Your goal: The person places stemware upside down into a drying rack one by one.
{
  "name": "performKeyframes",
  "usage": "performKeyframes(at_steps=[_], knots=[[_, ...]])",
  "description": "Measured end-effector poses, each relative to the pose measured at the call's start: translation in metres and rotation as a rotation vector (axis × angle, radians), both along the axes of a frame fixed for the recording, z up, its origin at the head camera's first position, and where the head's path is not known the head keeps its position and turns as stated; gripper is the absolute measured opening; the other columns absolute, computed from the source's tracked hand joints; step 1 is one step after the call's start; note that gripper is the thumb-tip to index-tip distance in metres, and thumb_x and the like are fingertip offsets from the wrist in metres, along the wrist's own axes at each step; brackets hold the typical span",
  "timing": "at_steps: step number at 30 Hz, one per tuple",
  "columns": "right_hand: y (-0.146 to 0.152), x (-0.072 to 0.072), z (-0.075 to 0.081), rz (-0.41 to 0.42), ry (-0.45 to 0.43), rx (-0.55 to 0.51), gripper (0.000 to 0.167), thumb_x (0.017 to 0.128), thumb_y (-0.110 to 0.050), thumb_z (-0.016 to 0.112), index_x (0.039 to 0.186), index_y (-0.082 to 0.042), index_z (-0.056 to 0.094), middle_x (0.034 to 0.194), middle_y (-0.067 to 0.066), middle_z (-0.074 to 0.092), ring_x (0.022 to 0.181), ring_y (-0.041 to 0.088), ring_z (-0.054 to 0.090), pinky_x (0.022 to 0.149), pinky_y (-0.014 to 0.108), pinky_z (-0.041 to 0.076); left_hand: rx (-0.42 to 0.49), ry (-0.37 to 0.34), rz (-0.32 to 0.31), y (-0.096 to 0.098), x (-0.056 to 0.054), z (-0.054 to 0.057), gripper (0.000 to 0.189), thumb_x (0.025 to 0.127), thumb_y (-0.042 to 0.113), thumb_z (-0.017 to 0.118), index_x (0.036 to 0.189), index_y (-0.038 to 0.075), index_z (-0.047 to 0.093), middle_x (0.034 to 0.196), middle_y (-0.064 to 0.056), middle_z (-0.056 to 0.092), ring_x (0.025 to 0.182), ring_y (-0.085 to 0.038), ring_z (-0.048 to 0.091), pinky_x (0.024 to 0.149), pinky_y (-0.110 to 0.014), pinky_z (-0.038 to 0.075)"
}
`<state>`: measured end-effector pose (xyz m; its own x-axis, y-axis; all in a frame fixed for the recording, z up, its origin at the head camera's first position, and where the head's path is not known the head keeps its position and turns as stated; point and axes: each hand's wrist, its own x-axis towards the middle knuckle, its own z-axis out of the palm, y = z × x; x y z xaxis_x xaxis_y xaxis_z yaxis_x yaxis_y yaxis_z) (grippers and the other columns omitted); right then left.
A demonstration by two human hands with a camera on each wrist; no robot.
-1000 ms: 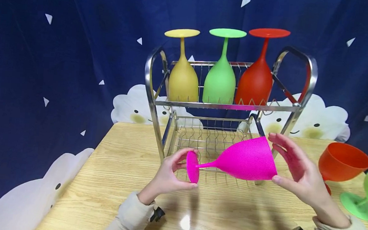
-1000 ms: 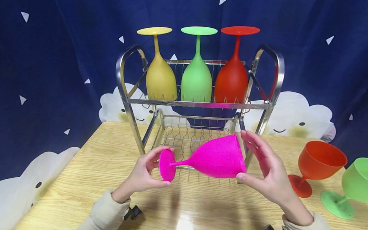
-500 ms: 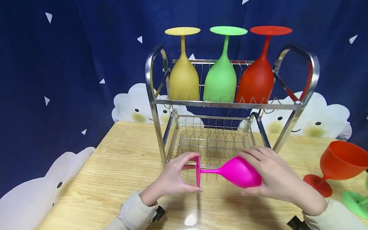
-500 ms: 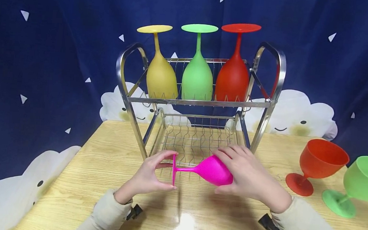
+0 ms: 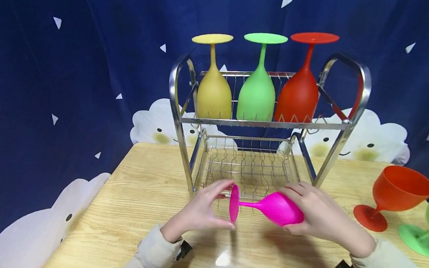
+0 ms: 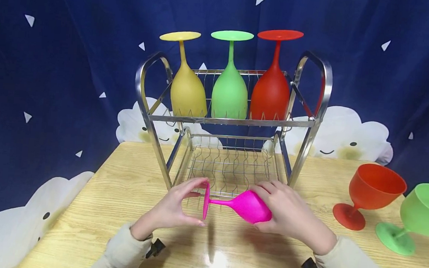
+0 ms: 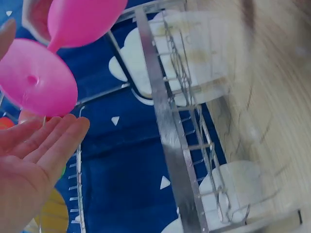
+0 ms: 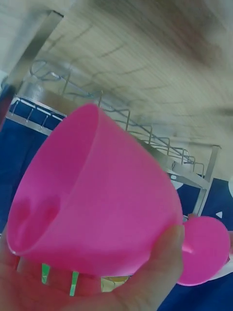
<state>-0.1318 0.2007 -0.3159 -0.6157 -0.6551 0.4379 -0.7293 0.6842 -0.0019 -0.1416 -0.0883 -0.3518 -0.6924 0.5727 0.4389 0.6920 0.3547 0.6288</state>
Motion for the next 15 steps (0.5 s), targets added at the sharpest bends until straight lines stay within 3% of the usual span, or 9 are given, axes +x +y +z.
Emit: performKeyframes(at_steps=[5, 8, 13, 15], knots=[[0.008, 0.003, -0.005, -0.025, 0.002, -0.068, 0.067, 0.051, -0.037, 0.083, 0.107, -0.007, 0.062, 0.101, 0.008, 0.061, 0.090, 0.026, 0.056, 0.063, 0.042, 0.052, 0.146, 0.021, -0.015, -0.015, -0.001, 0.002, 0.089, 0.057, 0.011, 0.085, 0.132, -0.001, 0.039, 0.125, -0.015, 0.050, 0.112, -0.029, 0.049, 0.089, -0.031, 0.048], [0.014, 0.005, -0.007, -0.041, -0.021, -0.105, 0.068, 0.051, -0.035, 0.084, 0.108, -0.008, 0.061, 0.101, 0.008, 0.060, 0.089, 0.025, 0.056, 0.059, 0.038, 0.051, 0.214, 0.071, 0.021, -0.025, 0.000, 0.007, 0.081, 0.058, 0.002, 0.083, 0.127, -0.006, 0.043, 0.121, -0.020, 0.052, 0.107, -0.034, 0.052, 0.085, -0.033, 0.050], [0.019, 0.007, -0.009, -0.059, -0.057, -0.151, 0.070, 0.050, -0.034, 0.086, 0.109, -0.008, 0.061, 0.102, 0.008, 0.060, 0.088, 0.024, 0.057, 0.056, 0.034, 0.051, 0.372, 0.194, 0.158, -0.037, 0.006, 0.027, 0.051, 0.063, -0.014, 0.073, 0.110, -0.016, 0.051, 0.101, -0.028, 0.058, 0.091, -0.033, 0.059, 0.072, -0.042, 0.054], [0.020, 0.006, -0.010, -0.053, -0.054, -0.163, 0.069, 0.050, -0.034, 0.086, 0.109, -0.008, 0.061, 0.102, 0.008, 0.061, 0.088, 0.023, 0.057, 0.056, 0.033, 0.051, 0.475, 0.253, 0.234, -0.042, 0.001, 0.027, 0.039, 0.066, -0.018, 0.068, 0.103, -0.018, 0.054, 0.092, -0.029, 0.060, 0.083, -0.028, 0.062, 0.069, -0.038, 0.055]])
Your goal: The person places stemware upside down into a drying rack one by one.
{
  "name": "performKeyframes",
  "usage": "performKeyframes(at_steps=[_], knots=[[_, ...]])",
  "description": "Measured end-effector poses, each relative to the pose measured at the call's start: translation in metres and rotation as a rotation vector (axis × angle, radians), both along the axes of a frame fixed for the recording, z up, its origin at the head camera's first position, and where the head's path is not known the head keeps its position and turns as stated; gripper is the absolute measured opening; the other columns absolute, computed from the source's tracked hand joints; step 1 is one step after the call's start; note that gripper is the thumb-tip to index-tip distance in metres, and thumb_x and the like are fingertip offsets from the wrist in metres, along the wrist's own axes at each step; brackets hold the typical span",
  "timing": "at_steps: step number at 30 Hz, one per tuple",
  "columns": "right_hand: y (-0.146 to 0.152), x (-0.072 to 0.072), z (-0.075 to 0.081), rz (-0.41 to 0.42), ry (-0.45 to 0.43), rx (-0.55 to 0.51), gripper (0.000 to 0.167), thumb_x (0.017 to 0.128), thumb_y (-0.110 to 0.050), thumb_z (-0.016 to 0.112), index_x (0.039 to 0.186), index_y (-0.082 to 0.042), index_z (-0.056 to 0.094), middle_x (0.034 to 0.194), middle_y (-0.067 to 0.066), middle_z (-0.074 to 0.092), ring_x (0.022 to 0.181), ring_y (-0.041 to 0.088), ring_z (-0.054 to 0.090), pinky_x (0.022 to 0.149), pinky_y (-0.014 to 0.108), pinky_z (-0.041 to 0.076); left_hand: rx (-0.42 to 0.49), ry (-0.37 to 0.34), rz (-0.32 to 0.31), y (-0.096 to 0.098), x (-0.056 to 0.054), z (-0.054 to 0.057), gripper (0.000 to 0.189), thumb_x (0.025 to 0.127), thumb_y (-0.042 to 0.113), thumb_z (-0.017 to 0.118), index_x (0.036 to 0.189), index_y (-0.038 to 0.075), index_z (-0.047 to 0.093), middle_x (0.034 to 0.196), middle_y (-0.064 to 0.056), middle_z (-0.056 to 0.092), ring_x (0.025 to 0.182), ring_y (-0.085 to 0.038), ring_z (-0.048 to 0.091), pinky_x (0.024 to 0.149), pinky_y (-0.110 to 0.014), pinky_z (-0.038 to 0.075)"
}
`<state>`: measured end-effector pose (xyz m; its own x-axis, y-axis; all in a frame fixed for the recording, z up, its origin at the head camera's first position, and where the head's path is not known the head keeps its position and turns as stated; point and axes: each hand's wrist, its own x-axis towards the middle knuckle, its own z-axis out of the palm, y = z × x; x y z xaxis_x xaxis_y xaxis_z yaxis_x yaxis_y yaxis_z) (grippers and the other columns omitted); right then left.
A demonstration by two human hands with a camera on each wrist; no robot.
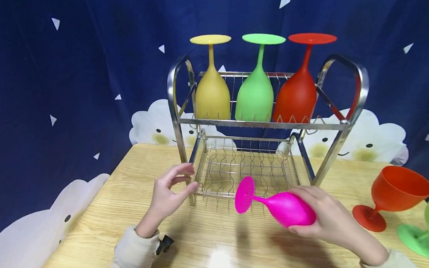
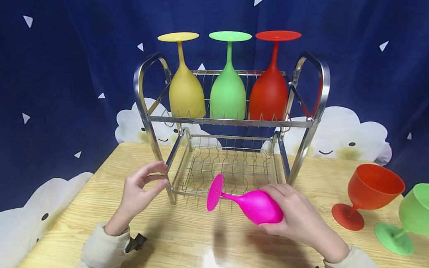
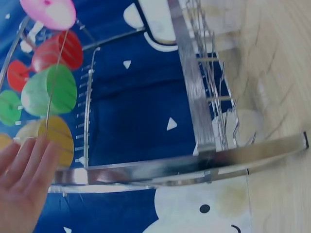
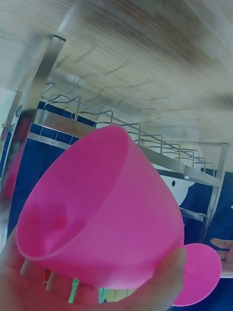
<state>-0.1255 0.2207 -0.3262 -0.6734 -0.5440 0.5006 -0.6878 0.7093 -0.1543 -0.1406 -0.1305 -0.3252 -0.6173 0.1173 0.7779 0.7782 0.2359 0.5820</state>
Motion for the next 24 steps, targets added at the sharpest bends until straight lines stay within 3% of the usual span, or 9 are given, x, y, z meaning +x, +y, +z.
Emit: performKeyframes(at_steps=[4, 7, 11, 14, 18, 24], knots=[[-0.001, -0.002, -0.001, 0.023, 0.025, -0.028, 0.069, 0.051, -0.035, 0.086, 0.109, -0.009, 0.061, 0.101, 0.006, 0.061, 0.088, 0.021, 0.058, 0.057, 0.034, 0.052, 0.153, 0.047, 0.163, -0.010, -0.017, -0.012, 0.027, 0.072, -0.018, 0.062, 0.098, -0.017, 0.056, 0.086, -0.028, 0.061, 0.079, -0.022, 0.062, 0.068, -0.024, 0.054], [-0.003, -0.005, -0.002, 0.046, 0.041, -0.055, 0.068, 0.052, -0.035, 0.085, 0.110, -0.008, 0.061, 0.102, 0.006, 0.061, 0.088, 0.022, 0.057, 0.058, 0.035, 0.053, 0.164, -0.003, 0.235, -0.011, -0.021, -0.011, 0.028, 0.075, -0.016, 0.061, 0.103, -0.018, 0.055, 0.091, -0.030, 0.060, 0.085, -0.029, 0.060, 0.072, -0.021, 0.053], [-0.007, -0.010, -0.005, 0.071, 0.043, -0.101, 0.068, 0.055, -0.038, 0.084, 0.110, -0.006, 0.060, 0.105, 0.009, 0.061, 0.091, 0.026, 0.058, 0.061, 0.040, 0.053, 0.146, -0.138, 0.208, -0.006, -0.017, 0.001, 0.029, 0.082, -0.013, 0.056, 0.109, -0.020, 0.052, 0.098, -0.033, 0.058, 0.090, -0.040, 0.058, 0.078, -0.020, 0.051], [-0.012, -0.015, -0.007, 0.075, 0.039, -0.152, 0.069, 0.055, -0.038, 0.084, 0.110, -0.004, 0.060, 0.106, 0.010, 0.062, 0.093, 0.028, 0.058, 0.062, 0.041, 0.054, 0.134, -0.212, 0.170, -0.003, -0.018, 0.003, 0.026, 0.086, -0.011, 0.052, 0.110, -0.020, 0.050, 0.098, -0.034, 0.059, 0.091, -0.044, 0.058, 0.078, -0.015, 0.048], [-0.021, -0.020, -0.012, 0.056, 0.000, -0.217, 0.070, 0.055, -0.036, 0.085, 0.112, -0.004, 0.059, 0.107, 0.012, 0.062, 0.093, 0.030, 0.058, 0.062, 0.041, 0.054, 0.110, -0.196, 0.182, -0.001, -0.022, -0.001, 0.021, 0.088, -0.010, 0.050, 0.106, -0.020, 0.052, 0.090, -0.032, 0.061, 0.083, -0.044, 0.061, 0.072, -0.009, 0.047], [-0.040, -0.030, -0.018, 0.029, -0.148, -0.300, 0.072, 0.056, -0.032, 0.084, 0.117, -0.005, 0.056, 0.112, 0.015, 0.060, 0.094, 0.033, 0.058, 0.065, 0.043, 0.054, 0.100, -0.133, 0.197, 0.000, -0.027, -0.004, 0.016, 0.087, -0.011, 0.051, 0.100, -0.020, 0.053, 0.084, -0.031, 0.062, 0.074, -0.044, 0.061, 0.067, -0.010, 0.048]])
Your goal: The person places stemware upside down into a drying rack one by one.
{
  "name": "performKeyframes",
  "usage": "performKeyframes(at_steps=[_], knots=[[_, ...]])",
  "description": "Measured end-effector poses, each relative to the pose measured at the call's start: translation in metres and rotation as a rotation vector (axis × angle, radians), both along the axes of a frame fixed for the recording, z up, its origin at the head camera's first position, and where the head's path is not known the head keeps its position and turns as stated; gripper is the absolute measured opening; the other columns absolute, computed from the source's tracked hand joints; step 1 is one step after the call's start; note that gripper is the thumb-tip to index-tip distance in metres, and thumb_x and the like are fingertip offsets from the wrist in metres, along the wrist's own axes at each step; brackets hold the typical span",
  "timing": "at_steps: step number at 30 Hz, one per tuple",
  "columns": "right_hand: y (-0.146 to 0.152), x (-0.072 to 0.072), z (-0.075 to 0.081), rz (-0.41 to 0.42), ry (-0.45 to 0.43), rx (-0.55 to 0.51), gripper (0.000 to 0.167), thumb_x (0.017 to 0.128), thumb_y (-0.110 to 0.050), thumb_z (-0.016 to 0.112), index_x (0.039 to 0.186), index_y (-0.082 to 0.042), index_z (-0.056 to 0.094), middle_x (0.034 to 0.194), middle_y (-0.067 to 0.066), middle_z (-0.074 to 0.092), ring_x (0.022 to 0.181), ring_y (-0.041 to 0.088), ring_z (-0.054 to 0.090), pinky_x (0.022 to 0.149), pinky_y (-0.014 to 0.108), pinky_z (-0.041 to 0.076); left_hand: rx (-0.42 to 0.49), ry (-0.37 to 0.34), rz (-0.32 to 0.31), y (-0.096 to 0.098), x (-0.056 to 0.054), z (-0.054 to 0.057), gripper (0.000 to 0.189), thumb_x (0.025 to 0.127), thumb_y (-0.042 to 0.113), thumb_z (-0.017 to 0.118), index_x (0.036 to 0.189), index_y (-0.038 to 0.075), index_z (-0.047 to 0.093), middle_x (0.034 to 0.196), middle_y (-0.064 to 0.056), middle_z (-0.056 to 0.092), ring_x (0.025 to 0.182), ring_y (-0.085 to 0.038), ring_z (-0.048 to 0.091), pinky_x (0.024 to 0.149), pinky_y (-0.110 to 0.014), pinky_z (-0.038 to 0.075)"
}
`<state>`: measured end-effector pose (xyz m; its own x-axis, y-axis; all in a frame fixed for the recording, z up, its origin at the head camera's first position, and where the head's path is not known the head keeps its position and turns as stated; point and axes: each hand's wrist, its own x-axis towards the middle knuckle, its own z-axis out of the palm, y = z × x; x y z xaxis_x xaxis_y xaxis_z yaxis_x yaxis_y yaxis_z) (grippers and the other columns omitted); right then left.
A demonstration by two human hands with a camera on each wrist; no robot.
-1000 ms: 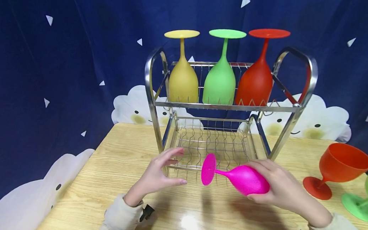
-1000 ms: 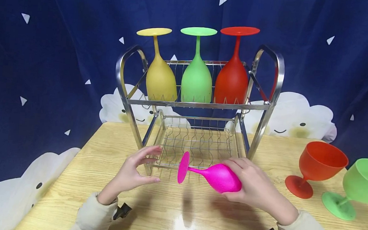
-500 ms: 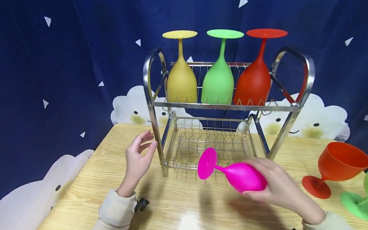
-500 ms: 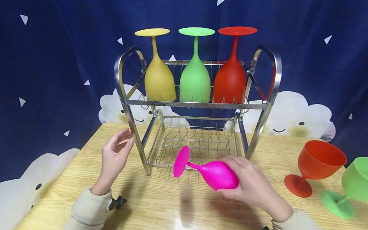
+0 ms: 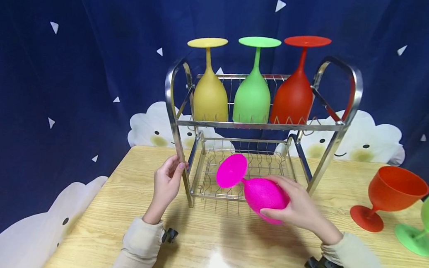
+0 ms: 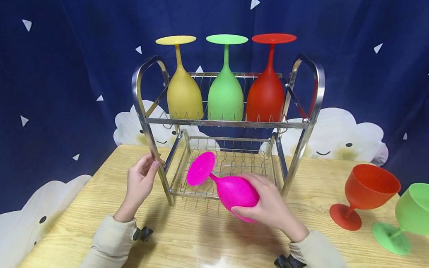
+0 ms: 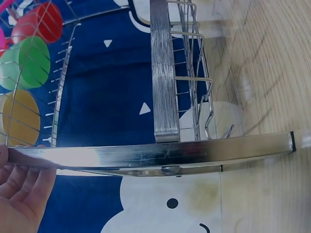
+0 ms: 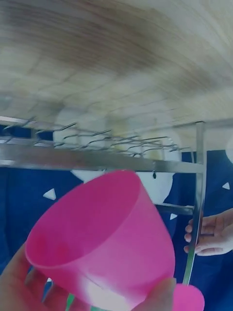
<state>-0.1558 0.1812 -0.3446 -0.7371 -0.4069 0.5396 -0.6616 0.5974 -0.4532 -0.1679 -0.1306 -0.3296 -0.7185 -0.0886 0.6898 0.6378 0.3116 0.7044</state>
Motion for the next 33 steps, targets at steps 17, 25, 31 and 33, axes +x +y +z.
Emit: performKeyframes(at_steps=[17, 25, 31, 33], knots=[[-0.064, -0.047, -0.018, -0.009, -0.290, -0.293, 0.062, 0.069, -0.020, 0.079, 0.122, -0.004, 0.051, 0.111, 0.015, 0.058, 0.091, 0.031, 0.057, 0.067, 0.039, 0.054, -0.021, 0.009, 0.014, -0.001, -0.001, -0.003, 0.015, 0.087, -0.009, 0.052, 0.098, -0.019, 0.054, 0.081, -0.028, 0.063, 0.072, -0.040, 0.063, 0.058, -0.025, 0.053], [-0.079, -0.059, -0.018, -0.027, -0.363, -0.336, 0.065, 0.071, -0.024, 0.078, 0.125, -0.004, 0.048, 0.114, 0.015, 0.056, 0.095, 0.030, 0.056, 0.072, 0.040, 0.053, -0.020, 0.028, 0.008, -0.001, -0.004, 0.000, 0.014, 0.087, -0.010, 0.051, 0.097, -0.019, 0.054, 0.079, -0.029, 0.063, 0.068, -0.043, 0.061, 0.048, -0.009, 0.039], [-0.102, -0.072, -0.028, -0.055, -0.390, -0.356, 0.064, 0.072, -0.027, 0.077, 0.124, -0.004, 0.047, 0.112, 0.014, 0.056, 0.094, 0.029, 0.057, 0.072, 0.039, 0.053, -0.019, 0.026, 0.009, -0.001, -0.004, -0.001, 0.013, 0.087, -0.009, 0.051, 0.097, -0.017, 0.055, 0.078, -0.028, 0.063, 0.067, -0.042, 0.061, 0.047, -0.010, 0.039], [-0.110, -0.075, -0.032, -0.050, -0.389, -0.371, 0.063, 0.072, -0.025, 0.077, 0.123, -0.003, 0.047, 0.112, 0.015, 0.056, 0.094, 0.030, 0.057, 0.072, 0.039, 0.053, -0.018, 0.026, 0.011, -0.001, -0.004, -0.001, 0.013, 0.087, -0.009, 0.051, 0.096, -0.017, 0.055, 0.079, -0.028, 0.063, 0.067, -0.042, 0.061, 0.047, -0.010, 0.040]])
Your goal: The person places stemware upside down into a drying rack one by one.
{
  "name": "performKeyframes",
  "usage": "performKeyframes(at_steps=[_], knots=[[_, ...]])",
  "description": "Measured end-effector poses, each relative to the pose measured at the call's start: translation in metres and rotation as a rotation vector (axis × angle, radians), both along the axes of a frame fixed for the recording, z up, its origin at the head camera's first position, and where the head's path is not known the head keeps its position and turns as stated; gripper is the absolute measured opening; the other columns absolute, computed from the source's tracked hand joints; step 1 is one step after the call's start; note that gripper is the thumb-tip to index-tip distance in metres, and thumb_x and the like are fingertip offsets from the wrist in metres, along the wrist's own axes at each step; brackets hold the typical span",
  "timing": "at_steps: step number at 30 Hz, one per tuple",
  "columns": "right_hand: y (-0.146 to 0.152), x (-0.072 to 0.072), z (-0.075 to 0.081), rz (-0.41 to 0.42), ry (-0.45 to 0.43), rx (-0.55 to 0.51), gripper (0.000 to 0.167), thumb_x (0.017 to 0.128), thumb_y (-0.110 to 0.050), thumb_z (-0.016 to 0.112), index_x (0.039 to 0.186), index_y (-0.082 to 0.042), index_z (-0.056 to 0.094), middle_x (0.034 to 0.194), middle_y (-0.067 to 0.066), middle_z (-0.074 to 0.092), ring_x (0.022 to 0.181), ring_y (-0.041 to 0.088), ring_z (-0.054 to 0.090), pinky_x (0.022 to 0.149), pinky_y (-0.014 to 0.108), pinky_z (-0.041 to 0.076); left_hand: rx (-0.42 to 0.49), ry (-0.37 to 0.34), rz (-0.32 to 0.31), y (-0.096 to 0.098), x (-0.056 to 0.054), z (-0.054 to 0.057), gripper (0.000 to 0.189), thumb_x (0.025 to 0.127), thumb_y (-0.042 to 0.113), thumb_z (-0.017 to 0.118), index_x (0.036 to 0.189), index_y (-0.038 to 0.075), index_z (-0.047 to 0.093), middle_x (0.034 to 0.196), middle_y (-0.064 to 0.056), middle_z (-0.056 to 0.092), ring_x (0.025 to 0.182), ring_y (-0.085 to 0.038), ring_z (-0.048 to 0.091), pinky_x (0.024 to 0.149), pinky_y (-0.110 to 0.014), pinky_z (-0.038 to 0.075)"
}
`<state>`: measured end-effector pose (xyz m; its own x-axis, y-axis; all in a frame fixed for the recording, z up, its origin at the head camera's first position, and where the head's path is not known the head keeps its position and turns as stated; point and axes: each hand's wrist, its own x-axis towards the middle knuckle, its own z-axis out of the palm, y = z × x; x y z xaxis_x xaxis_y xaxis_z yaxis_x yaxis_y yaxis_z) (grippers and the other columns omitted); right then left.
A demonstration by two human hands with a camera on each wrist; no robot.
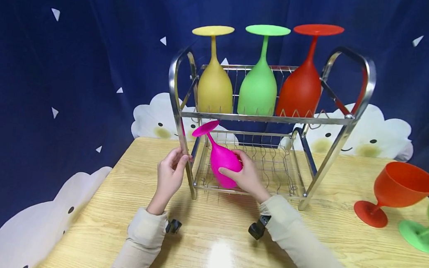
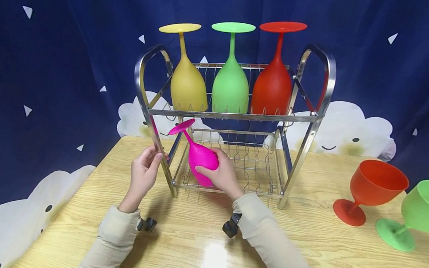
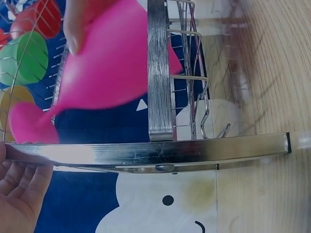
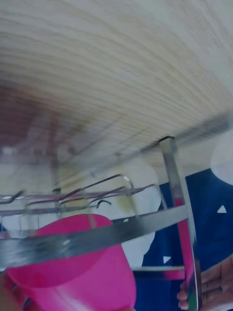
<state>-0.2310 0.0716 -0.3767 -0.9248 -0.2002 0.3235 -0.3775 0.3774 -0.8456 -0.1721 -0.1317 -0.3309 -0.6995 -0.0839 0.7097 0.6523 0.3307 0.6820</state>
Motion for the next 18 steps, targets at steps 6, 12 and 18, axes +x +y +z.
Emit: performKeyframes(at_steps=[6, 12, 18], knots=[[-0.018, -0.006, -0.009, -0.036, -0.015, -0.044, 0.062, 0.073, -0.025, 0.076, 0.122, -0.003, 0.047, 0.110, 0.015, 0.056, 0.095, 0.029, 0.056, 0.074, 0.040, 0.053, -0.002, 0.001, 0.003, 0.000, 0.000, 0.001, 0.011, 0.087, -0.010, 0.051, 0.095, -0.017, 0.055, 0.079, -0.028, 0.063, 0.069, -0.041, 0.062, 0.049, -0.016, 0.046], [-0.029, -0.006, -0.017, -0.027, -0.015, -0.063, 0.063, 0.076, -0.023, 0.074, 0.125, 0.000, 0.041, 0.111, 0.017, 0.053, 0.098, 0.031, 0.055, 0.078, 0.041, 0.052, 0.007, -0.020, 0.005, -0.002, -0.007, -0.007, 0.011, 0.089, -0.006, 0.051, 0.095, -0.014, 0.056, 0.081, -0.025, 0.064, 0.073, -0.038, 0.063, 0.060, -0.036, 0.055], [-0.028, 0.000, -0.019, 0.013, 0.047, -0.007, 0.065, 0.075, -0.015, 0.075, 0.125, 0.004, 0.038, 0.113, 0.019, 0.051, 0.101, 0.031, 0.052, 0.079, 0.042, 0.052, 0.002, -0.040, 0.011, 0.000, 0.000, 0.000, 0.011, 0.088, -0.009, 0.051, 0.095, -0.017, 0.056, 0.081, -0.027, 0.063, 0.074, -0.040, 0.062, 0.063, -0.043, 0.054]])
